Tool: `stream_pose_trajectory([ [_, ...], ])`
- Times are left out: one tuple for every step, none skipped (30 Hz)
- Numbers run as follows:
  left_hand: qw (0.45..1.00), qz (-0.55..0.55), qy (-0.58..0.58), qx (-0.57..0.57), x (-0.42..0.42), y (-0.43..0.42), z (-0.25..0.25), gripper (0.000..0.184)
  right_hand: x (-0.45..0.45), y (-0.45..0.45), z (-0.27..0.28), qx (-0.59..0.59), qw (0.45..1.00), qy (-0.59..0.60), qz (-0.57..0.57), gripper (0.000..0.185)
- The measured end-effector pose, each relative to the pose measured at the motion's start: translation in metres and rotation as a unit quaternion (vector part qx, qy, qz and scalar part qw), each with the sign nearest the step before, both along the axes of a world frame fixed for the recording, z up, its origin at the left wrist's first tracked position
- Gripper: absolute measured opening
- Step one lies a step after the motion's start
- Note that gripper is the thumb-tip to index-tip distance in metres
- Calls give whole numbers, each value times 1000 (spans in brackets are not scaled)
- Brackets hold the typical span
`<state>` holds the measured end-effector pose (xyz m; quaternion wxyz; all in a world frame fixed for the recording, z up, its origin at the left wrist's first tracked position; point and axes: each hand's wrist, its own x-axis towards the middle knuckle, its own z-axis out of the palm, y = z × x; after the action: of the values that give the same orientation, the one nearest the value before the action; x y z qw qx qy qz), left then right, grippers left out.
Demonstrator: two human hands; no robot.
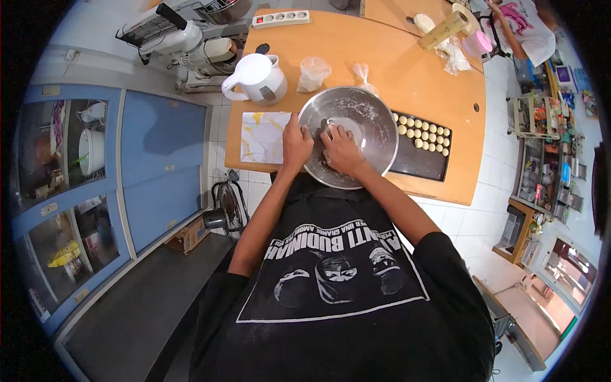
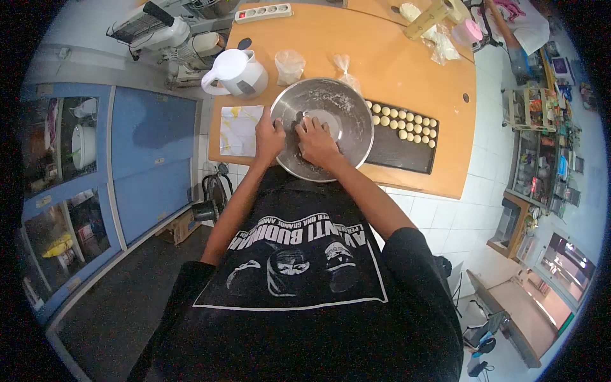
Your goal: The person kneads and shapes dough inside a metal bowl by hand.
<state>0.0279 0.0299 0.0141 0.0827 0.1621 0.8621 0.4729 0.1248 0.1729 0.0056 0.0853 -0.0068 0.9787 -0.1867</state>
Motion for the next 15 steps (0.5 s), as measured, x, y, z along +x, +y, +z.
stream_pose_trajectory([
  [1000,3,-12,-1,1,1,4,47,1,-1,-3,22,1000,15,10,49],
  [1000,-2,-15,-5,0,1,6,47,2,-1,-5,45,998,29,20,46],
  [1000,-3,-21,6,-2,1,4,46,3,-2,-5,42,999,25,15,46],
  [1000,-3,-27,17,-2,2,3,45,3,-4,-5,32,999,35,11,45],
  [999,-5,-31,14,-3,3,1,45,3,-5,-4,21,999,46,8,44],
  [999,-9,-37,17,-3,3,4,44,4,-6,-6,18,999,42,6,44],
  [999,-11,-44,19,-4,3,6,44,4,-7,-7,23,999,45,0,44],
  [999,-11,-46,15,-4,3,9,44,2,-9,-9,27,998,51,-5,44],
  [999,-9,-40,12,-3,4,10,44,0,-10,-10,22,999,49,-6,44],
  [999,-8,-35,8,-3,4,11,44,0,-10,-10,22,998,62,-10,45],
  [999,-12,-39,3,-3,3,13,44,0,-10,-10,23,997,75,-14,46],
  [999,-6,-47,-10,-3,3,12,43,-1,-12,-13,19,997,71,-20,46],
  [998,1,-55,-22,-3,4,11,42,-1,-12,-16,23,996,77,-30,47],
  [998,-3,-60,-26,-2,5,11,42,-1,-12,-19,28,995,82,-39,48],
  [998,-1,-62,-23,-2,6,13,41,-2,-13,-17,25,996,77,-42,48],
])
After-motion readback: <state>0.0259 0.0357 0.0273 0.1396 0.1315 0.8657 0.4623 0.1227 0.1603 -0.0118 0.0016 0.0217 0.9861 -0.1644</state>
